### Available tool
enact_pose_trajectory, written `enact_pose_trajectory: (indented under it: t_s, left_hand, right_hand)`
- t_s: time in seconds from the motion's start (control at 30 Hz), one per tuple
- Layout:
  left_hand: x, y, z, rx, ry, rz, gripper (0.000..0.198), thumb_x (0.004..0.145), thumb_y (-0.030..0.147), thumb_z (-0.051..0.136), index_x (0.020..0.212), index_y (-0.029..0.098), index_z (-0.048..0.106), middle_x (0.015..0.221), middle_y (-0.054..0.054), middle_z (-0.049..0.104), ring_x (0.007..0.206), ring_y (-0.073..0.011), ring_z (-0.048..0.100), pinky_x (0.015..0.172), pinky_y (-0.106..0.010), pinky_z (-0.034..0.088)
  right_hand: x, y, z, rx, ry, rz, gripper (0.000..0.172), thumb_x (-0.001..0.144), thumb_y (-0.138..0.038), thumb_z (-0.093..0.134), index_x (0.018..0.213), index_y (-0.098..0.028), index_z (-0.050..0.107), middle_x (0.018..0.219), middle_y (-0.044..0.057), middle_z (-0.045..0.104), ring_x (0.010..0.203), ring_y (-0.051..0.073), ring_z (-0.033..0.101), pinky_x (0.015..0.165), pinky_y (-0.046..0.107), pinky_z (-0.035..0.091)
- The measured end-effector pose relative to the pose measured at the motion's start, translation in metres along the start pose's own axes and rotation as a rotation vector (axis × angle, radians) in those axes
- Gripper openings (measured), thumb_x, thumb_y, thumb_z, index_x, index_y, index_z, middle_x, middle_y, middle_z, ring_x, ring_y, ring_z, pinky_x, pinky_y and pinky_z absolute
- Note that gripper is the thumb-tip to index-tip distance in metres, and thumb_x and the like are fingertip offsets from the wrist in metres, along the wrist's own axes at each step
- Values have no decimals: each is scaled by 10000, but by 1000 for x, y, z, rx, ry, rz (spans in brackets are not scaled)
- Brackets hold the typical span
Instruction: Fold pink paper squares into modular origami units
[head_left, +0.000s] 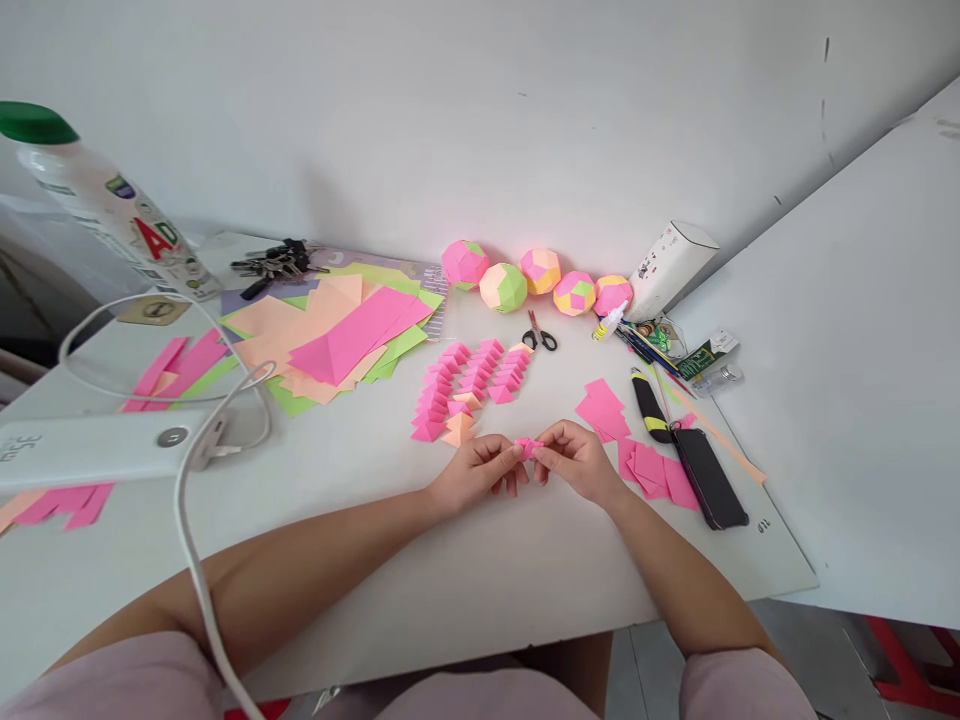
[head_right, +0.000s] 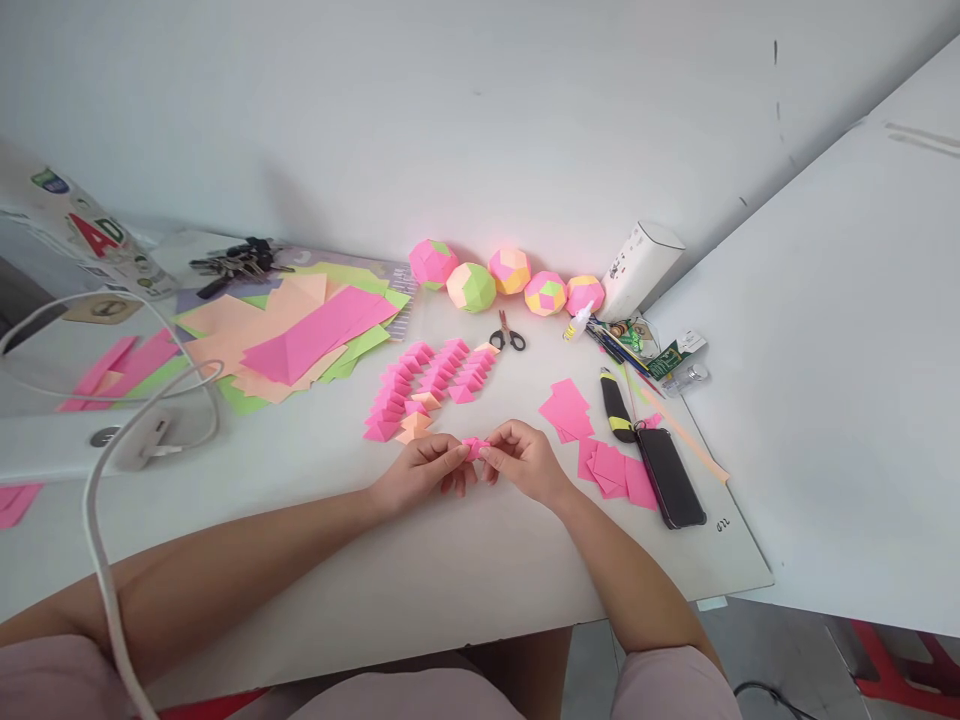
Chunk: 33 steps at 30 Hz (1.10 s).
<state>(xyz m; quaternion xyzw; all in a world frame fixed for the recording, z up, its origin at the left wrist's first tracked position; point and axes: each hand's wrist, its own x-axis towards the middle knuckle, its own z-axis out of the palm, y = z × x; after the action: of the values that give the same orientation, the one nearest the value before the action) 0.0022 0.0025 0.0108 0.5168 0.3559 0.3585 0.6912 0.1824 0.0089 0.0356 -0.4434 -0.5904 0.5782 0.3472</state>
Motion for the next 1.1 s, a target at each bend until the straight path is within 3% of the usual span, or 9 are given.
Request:
enact_pose_trajectory:
  t_s: [0.13,0.4,0.63,0.8,0.93,1.1]
  left_hand:
    - [0,1,2,-1,81,16,308,769,471,581,739,171,518,591,20,583,491,-90,517,451,-212,367]
    - [1,2,0,-87,64,8,284,771,429,594,723,164,504,602,15,571,526,-94,517,475,-218,378]
    - [1,5,0,-78,70,-17,361,852,498,431,683,178,443,543,8,594,474,-102,519,488,-235,395]
    - [1,4,0,-79,22,-4,373,854,520,408,831,160,503,791,-42,647,530,-116,584,478,-239,410]
    - [2,2,-1,-49,-56,-26,375,851,500,434,806,144,542,754,-43,647,512,-103,568,479,-228,393]
    - [5,-1,-2,-110,53,4,313,826,466,505,812,156,547,562,19,574,469,-91,517,477,-218,391]
  right_hand:
    - [0,0,-1,4,-5,16,224,753,-360,659,769,-168,546,560,-17,609,495,121,587,497,272,504]
    - [-1,-1,2,-8,-6,17,210,750,-348,662,798,-169,563,584,-12,615,505,114,584,512,262,498]
    - [-2,-2,2,-34,21,-43,143,778,-292,639,801,-177,558,608,-13,616,518,114,588,514,262,509]
    - [0,3,3,-207,130,-332,53,801,-223,609,790,-177,586,713,14,604,567,114,596,537,269,530]
    - [3,7,2,-435,148,-626,48,807,-155,588,801,-191,619,796,54,630,714,150,618,559,266,542]
    - [4,11,-3,-609,55,-773,156,836,-93,520,819,-201,632,862,64,617,762,140,605,626,265,535]
